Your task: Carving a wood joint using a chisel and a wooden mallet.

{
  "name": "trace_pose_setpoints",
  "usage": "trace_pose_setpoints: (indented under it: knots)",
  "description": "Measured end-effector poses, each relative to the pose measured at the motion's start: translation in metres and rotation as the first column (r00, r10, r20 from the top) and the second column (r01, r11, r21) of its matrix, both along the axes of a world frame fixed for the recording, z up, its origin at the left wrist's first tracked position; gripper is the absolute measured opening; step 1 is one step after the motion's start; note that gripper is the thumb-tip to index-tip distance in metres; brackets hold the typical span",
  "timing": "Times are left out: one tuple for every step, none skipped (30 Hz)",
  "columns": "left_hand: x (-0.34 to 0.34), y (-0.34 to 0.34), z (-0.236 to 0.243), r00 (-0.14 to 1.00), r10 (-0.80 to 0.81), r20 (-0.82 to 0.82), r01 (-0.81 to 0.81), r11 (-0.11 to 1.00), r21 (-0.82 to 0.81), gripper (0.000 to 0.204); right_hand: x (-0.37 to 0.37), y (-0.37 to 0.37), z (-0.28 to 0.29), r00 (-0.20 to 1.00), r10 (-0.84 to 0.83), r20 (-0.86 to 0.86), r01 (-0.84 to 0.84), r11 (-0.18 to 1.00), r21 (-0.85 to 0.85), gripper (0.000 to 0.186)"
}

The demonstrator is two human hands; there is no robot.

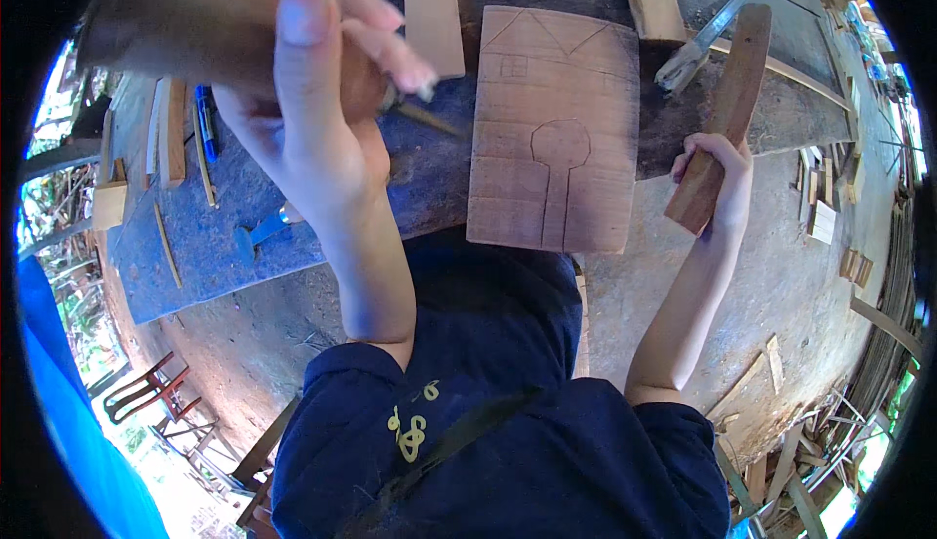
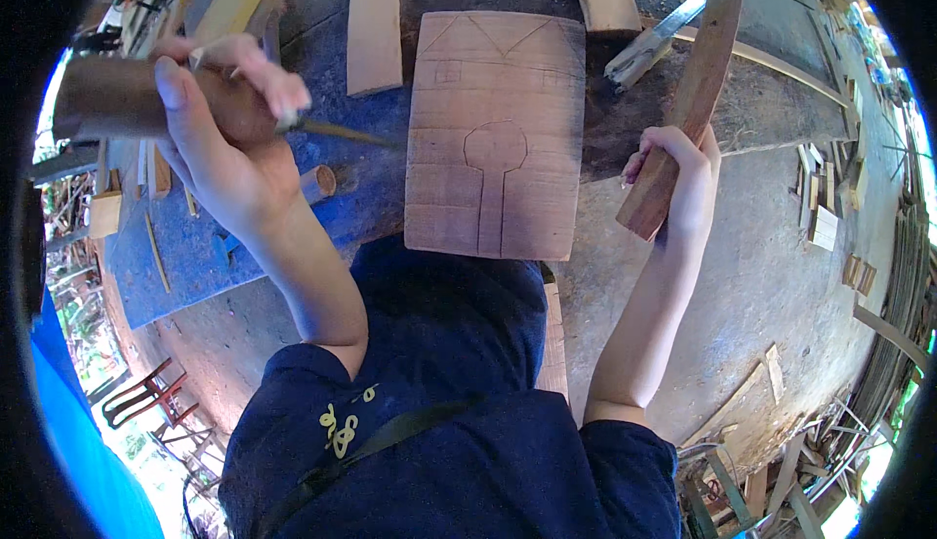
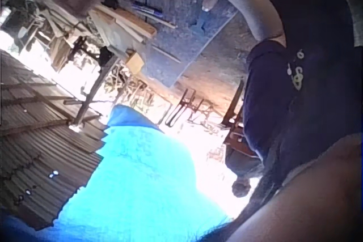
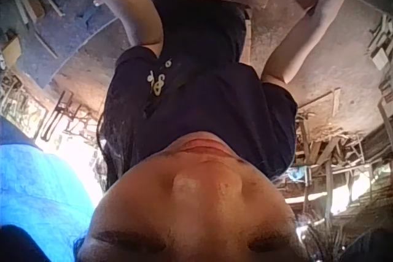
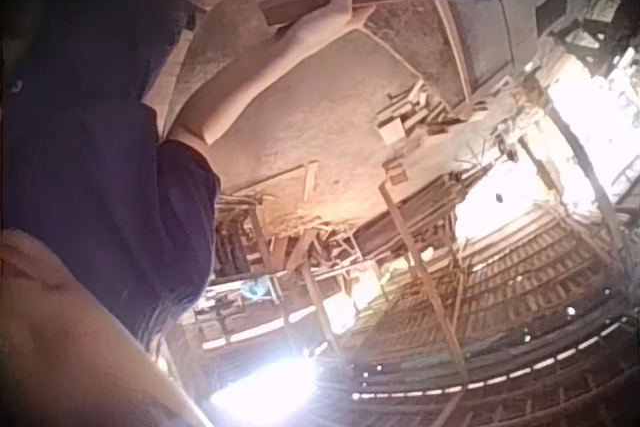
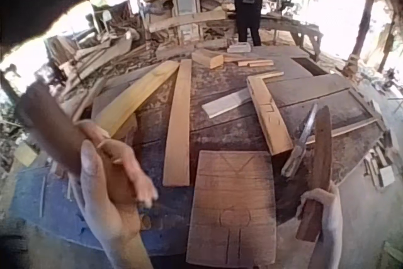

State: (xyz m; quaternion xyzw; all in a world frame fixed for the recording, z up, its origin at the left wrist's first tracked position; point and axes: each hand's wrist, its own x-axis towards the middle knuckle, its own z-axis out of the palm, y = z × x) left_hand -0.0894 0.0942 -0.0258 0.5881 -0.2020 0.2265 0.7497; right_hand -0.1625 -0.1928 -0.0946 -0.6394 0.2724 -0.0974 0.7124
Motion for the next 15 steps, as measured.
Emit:
trace_pose_setpoints:
  knots:
    - [-0.001,0.001,-0.001,1.0,0.0,0.0,0.0,1.0,0.003,0.029,0.0,0.001,0.0,1.0,0.0,0.0,0.0,1.0,0.003,0.016]
    - [-0.003,0.001,-0.001,1.0,0.016,0.004,-0.016,0.998,-0.053,0.029,0.0,0.002,0.0,1.0,-0.008,0.014,0.008,1.0,0.006,0.015]
    - [-0.004,0.0,-0.001,1.0,0.031,0.007,-0.03,0.994,-0.109,0.029,0.0,0.003,0.0,0.999,-0.017,0.028,0.017,1.0,0.009,0.015]
    - [-0.005,-0.001,-0.001,0.999,0.032,0.007,-0.031,0.994,-0.105,0.029,0.0,0.004,-0.001,0.999,-0.016,0.028,0.015,1.0,0.012,0.015]
    - [-0.004,-0.002,-0.001,1.0,0.007,-0.02,-0.01,0.989,-0.145,0.029,0.0,0.004,-0.001,0.999,-0.016,0.036,0.015,1.0,0.021,0.015]
    - [-0.003,-0.004,0.0,0.999,-0.02,-0.046,0.011,0.982,-0.186,0.03,-0.001,0.003,-0.002,0.999,-0.016,0.043,0.015,0.999,0.029,0.015]
    - [-0.003,-0.006,0.0,0.999,-0.019,-0.047,0.01,0.983,-0.184,0.03,0.0,0.002,-0.003,0.999,-0.015,0.042,0.014,0.999,0.031,0.015]
    - [-0.003,-0.009,0.001,0.999,0.009,-0.05,-0.017,0.987,-0.158,0.031,0.0,0.001,-0.004,0.999,-0.015,0.034,0.014,1.0,0.023,0.015]
    - [-0.003,-0.013,0.002,0.998,0.036,-0.053,-0.043,0.99,-0.131,0.033,0.0,0.0,-0.004,1.0,-0.014,0.026,0.014,1.0,0.014,0.015]
    - [-0.001,-0.021,0.001,0.999,0.048,0.002,-0.048,0.988,-0.147,0.03,0.0,0.0,-0.005,1.0,-0.017,0.024,0.017,1.0,0.015,0.015]
    - [-0.001,-0.026,0.001,0.999,0.046,0.0,-0.045,0.988,-0.146,0.03,0.0,0.0,-0.006,1.0,-0.018,0.022,0.018,1.0,0.01,0.015]
    - [-0.002,-0.031,0.002,1.0,0.005,-0.001,-0.005,0.986,-0.168,0.026,-0.001,-0.001,-0.006,1.0,-0.019,0.02,0.019,1.0,0.004,0.015]
    - [-0.004,-0.035,0.003,0.999,-0.033,0.001,0.033,0.981,-0.191,0.022,-0.001,-0.001,-0.005,1.0,-0.019,0.02,0.019,1.0,0.005,0.015]
    - [-0.005,-0.04,0.006,0.999,-0.032,0.001,0.032,0.981,-0.19,0.022,-0.001,-0.001,-0.005,1.0,-0.007,0.018,0.007,1.0,0.005,0.014]
    - [-0.006,-0.046,0.009,0.999,0.034,-0.038,-0.04,0.984,-0.173,0.021,-0.001,-0.001,-0.004,1.0,0.005,0.016,-0.005,1.0,0.004,0.014]
